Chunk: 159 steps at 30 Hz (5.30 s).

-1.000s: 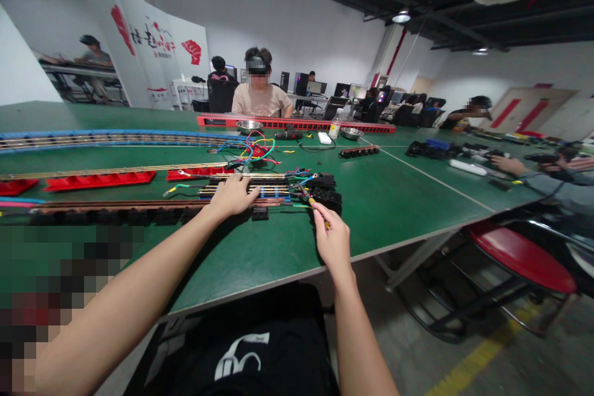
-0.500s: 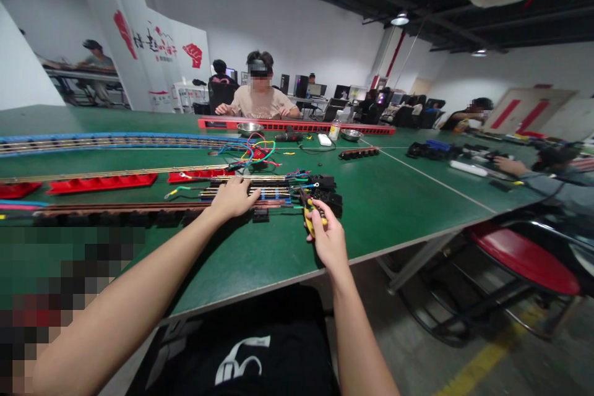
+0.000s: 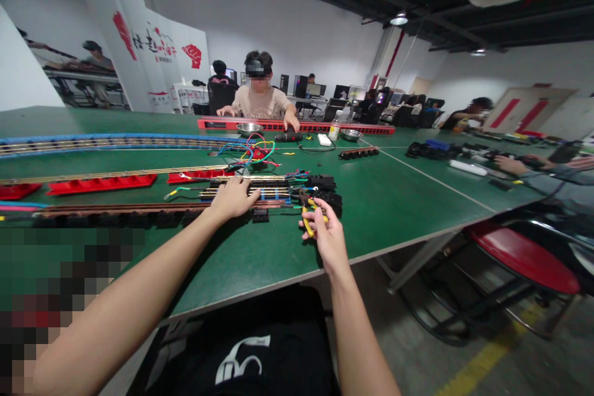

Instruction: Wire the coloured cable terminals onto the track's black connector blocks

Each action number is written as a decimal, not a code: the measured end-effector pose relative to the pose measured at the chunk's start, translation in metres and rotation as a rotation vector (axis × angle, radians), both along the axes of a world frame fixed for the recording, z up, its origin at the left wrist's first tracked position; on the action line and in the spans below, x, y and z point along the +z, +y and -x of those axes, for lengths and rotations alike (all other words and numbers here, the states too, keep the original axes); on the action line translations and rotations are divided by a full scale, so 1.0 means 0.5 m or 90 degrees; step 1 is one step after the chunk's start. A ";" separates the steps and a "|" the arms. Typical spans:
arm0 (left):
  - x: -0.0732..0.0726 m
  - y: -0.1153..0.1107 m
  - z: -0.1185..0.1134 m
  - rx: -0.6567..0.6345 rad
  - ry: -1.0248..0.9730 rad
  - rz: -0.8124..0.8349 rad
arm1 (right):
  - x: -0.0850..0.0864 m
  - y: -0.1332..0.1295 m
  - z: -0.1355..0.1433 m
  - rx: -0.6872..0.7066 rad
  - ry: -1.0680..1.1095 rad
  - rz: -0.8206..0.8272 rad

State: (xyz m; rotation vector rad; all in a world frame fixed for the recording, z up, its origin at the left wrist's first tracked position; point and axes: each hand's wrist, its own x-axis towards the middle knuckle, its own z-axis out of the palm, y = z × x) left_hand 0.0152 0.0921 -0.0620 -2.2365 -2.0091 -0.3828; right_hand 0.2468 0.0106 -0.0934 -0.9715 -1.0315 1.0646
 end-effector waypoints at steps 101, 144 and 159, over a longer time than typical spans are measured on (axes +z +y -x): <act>-0.006 0.000 0.002 -0.005 0.006 -0.031 | 0.004 0.131 -0.015 -0.159 -0.567 -0.297; -0.007 -0.001 0.000 0.000 -0.002 -0.026 | 0.003 0.091 -0.007 -0.109 -1.065 -0.399; -0.008 -0.001 0.000 0.004 -0.010 -0.022 | 0.019 0.078 0.014 -0.084 -0.887 -0.340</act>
